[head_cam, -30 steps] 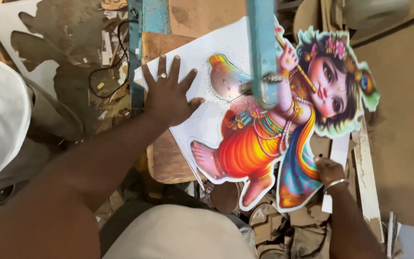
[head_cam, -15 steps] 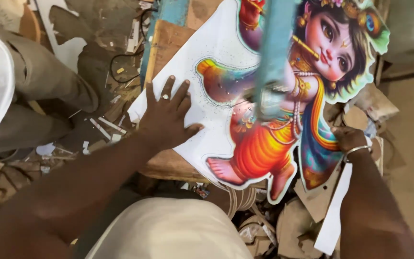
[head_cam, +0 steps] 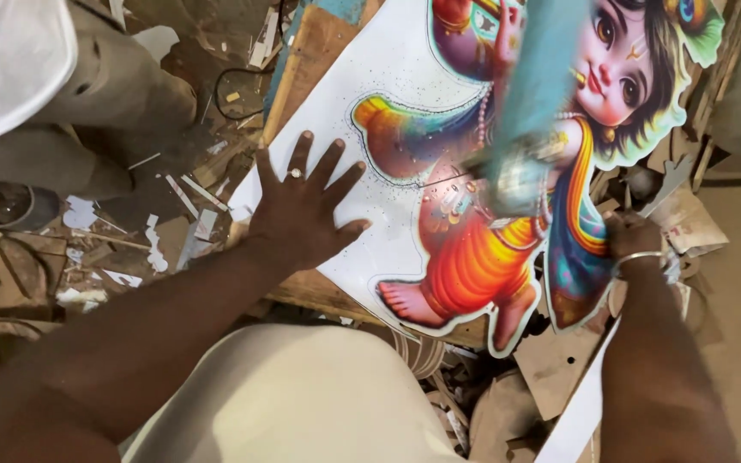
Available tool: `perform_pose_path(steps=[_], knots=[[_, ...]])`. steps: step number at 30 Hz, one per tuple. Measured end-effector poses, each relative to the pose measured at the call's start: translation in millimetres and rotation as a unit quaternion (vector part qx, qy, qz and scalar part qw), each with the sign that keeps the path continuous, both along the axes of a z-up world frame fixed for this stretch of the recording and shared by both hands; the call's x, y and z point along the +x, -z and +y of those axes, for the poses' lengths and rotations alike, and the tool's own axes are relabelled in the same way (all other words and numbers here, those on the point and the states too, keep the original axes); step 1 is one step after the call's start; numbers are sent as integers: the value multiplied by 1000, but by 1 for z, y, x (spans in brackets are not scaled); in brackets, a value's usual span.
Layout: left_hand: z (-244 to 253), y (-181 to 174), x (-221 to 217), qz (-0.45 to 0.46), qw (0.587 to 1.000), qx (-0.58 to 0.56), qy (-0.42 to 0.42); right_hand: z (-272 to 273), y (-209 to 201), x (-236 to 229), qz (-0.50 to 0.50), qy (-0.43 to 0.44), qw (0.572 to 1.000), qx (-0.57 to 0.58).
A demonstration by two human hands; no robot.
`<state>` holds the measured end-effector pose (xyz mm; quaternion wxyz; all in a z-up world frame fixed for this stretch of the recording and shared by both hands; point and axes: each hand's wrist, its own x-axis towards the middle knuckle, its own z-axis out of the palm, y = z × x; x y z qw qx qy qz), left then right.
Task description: Cutting a decorative cardboard or foam sign using a power saw.
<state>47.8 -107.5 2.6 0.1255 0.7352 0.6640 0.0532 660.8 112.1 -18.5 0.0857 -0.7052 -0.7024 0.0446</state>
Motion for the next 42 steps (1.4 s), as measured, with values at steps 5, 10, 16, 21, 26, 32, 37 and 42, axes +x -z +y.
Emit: perform_pose_path(steps=[5,10,16,21,26,32,37,42], knots=[[0,9,-2,-26,999,29,3,-60,11,-30,-107,-13,956,273],[9,15,-5,-6,998,38,42,-118,8,-53,405,325,852,66],[17,14,-5,-38,997,55,31,-119,-5,-76,387,325,863,6],[17,8,-6,-28,998,39,30,-110,-3,-75,272,318,908,23],[17,14,-6,-38,997,55,32,-103,6,-58,261,346,901,11],[18,19,-6,-41,996,77,31,-96,20,-47,446,306,839,53],[18,25,-4,-50,993,106,27,-92,19,-47,471,340,811,64],[18,26,-4,-55,992,115,21,-92,12,-62,475,348,806,60]])
